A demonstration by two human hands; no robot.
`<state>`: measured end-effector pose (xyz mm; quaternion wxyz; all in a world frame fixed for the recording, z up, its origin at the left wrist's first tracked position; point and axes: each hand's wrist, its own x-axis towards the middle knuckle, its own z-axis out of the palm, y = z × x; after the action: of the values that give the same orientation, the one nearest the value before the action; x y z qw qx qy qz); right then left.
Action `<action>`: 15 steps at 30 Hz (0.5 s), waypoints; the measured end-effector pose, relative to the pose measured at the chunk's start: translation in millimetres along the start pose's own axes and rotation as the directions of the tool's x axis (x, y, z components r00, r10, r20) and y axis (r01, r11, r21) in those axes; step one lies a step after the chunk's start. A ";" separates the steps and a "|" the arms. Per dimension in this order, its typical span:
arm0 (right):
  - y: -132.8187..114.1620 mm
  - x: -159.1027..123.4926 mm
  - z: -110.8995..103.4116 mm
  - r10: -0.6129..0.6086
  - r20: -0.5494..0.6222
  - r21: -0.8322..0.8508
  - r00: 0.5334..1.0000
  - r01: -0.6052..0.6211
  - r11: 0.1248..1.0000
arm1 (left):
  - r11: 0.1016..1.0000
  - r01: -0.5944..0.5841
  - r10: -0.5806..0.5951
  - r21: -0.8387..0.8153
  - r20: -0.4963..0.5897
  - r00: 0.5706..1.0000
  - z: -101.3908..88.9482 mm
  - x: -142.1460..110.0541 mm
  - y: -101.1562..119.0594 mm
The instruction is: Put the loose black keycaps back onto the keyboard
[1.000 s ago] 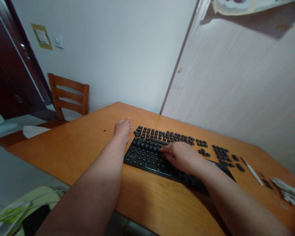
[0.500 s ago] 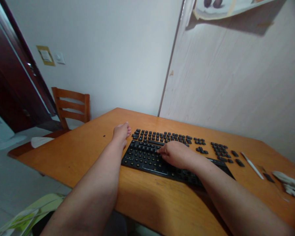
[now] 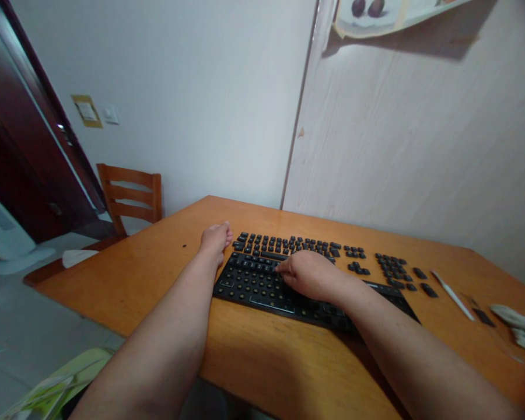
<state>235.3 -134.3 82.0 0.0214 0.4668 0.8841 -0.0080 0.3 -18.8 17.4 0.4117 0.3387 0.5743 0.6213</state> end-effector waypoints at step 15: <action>2.5 -0.5 0.5 -0.008 -0.013 0.037 1.000 0.009 0.999 | 1.000 -0.011 0.011 -0.003 0.010 1.000 0.9 0.7 -1.0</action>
<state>237.6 -133.3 81.5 0.0071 0.4634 0.8859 -0.0216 0.9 -17.8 16.4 0.4115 0.3445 0.5695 0.6226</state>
